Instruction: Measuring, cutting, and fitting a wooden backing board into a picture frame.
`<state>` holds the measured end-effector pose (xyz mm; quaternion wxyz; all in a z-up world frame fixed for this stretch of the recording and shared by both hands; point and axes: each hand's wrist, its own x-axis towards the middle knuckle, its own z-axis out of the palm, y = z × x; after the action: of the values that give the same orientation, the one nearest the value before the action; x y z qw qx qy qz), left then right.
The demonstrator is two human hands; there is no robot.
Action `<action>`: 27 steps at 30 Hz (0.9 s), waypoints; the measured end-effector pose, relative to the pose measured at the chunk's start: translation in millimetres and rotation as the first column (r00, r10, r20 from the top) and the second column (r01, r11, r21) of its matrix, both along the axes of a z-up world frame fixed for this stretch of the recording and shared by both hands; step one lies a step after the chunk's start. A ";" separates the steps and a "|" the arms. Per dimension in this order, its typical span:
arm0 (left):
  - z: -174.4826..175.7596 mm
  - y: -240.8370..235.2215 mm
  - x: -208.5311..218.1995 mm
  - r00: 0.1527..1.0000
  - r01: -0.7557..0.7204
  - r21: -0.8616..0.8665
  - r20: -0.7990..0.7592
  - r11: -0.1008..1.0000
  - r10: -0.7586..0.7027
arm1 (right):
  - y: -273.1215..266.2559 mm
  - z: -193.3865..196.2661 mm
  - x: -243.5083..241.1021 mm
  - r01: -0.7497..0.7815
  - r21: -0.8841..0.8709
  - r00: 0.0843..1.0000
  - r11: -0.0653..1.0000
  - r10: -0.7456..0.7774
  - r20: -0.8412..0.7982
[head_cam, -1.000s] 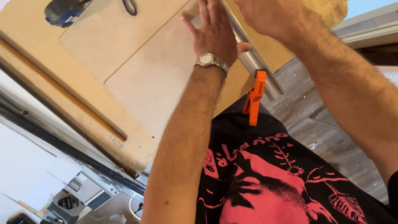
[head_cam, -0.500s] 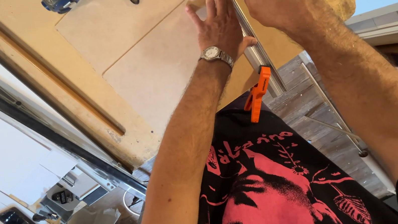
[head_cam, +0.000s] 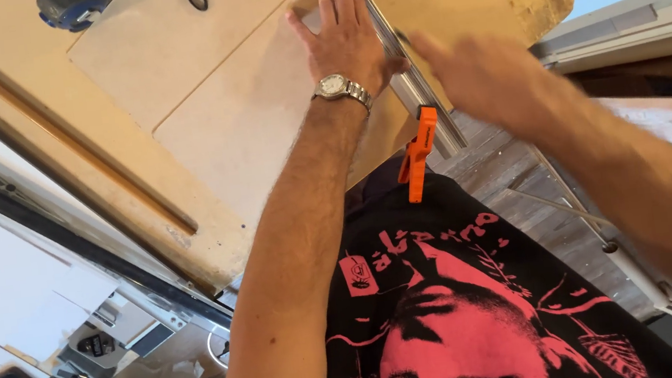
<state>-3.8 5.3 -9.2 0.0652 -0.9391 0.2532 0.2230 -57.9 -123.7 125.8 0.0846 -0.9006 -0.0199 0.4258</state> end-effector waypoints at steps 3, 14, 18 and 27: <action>8.3 -0.8 1.9 0.998 -0.001 0.063 -0.068 0.998 0.005 | -25.7 -14.4 -79.5 0.090 -0.015 0.992 0.996 -0.091 -0.083; 12.5 -2.6 11.8 0.999 0.011 0.033 -0.054 0.999 -0.009 | -109.3 -75.7 -261.3 0.105 -0.234 0.879 0.966 -0.201 -0.432; 13.5 0.4 -1.4 0.992 0.026 0.074 -0.123 0.997 -0.017 | -72.1 -18.3 -163.1 0.306 -0.109 0.952 0.946 -0.307 0.009; 12.5 -0.7 1.7 0.998 0.002 0.070 -0.064 0.998 0.002 | -5.5 -51.4 31.1 0.255 0.213 0.870 0.943 -0.320 0.375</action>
<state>-2.1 4.5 3.3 0.0901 -0.9285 0.2471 0.2620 -26.8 -129.2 74.4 0.2115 -0.9524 0.0643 0.2099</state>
